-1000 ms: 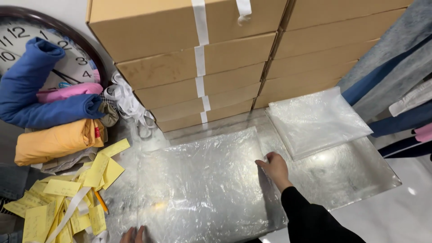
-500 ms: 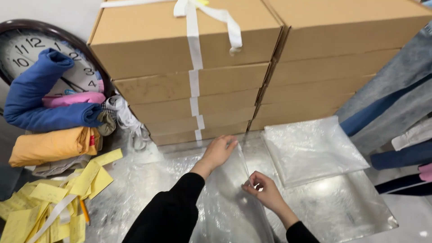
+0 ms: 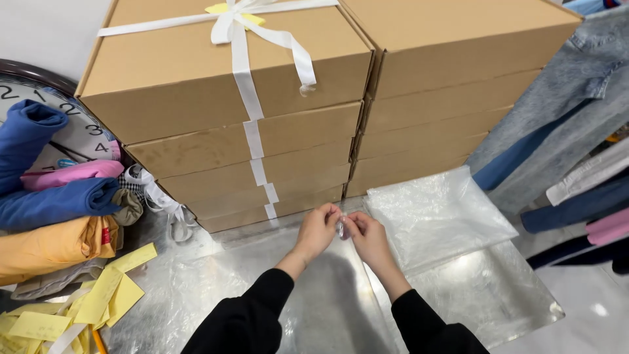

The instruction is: The person unties a white ribbon from a cardboard box, opens it to remove a blue item wrapped in plastic, and then places the item on a table. They proceed to wrap the blue item in bubble wrap and arrange the packaging materials.

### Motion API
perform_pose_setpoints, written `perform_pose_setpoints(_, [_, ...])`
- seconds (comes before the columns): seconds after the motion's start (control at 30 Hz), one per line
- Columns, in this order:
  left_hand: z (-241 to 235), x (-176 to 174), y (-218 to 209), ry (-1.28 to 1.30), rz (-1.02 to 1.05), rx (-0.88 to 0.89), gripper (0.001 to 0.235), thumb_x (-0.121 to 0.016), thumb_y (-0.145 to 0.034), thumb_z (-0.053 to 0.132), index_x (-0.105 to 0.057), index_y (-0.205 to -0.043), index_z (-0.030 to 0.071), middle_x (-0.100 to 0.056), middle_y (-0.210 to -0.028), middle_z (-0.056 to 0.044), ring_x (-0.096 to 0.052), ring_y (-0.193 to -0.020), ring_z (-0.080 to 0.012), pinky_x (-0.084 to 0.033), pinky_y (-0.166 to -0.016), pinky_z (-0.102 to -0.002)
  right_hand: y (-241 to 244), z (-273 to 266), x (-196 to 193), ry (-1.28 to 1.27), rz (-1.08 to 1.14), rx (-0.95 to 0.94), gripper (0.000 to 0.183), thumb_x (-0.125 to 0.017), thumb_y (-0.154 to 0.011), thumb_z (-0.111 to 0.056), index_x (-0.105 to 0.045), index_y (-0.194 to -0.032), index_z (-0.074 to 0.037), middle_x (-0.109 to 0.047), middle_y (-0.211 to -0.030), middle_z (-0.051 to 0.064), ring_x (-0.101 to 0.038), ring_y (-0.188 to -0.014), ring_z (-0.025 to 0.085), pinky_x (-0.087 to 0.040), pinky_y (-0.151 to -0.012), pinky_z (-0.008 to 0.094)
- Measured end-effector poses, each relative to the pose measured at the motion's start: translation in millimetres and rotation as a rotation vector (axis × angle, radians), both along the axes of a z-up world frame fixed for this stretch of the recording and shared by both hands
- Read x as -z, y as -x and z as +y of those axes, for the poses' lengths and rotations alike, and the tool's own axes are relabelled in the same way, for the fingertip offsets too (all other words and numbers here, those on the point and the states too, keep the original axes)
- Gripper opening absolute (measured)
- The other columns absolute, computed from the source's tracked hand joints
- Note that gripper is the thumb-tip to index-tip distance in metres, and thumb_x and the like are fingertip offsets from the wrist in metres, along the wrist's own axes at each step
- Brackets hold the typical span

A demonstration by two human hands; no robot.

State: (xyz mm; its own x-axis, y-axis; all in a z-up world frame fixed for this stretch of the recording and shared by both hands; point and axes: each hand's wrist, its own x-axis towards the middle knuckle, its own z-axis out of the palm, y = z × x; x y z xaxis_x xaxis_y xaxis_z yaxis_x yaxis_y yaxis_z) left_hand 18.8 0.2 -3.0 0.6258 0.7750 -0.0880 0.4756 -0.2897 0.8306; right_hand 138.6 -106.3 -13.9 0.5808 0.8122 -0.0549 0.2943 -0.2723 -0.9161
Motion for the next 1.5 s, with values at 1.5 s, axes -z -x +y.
perform_pose_setpoints(1.5, [44, -53, -1, -0.253, -0.244, -0.045, 0.015, -0.069, -0.097, 0.024, -0.073, -0.085, 0.017, -0.072, -0.091, -0.001, -0.066, -0.084, -0.0217, -0.050, -0.077, -0.038, 86, -252, 29, 0.278, 0.005, 0.249, 0.023, -0.062, -0.101, -0.028, -0.075, -0.091, -0.012, -0.082, -0.082, 0.000, -0.085, -0.075, 0.013, -0.055, -0.069, 0.022])
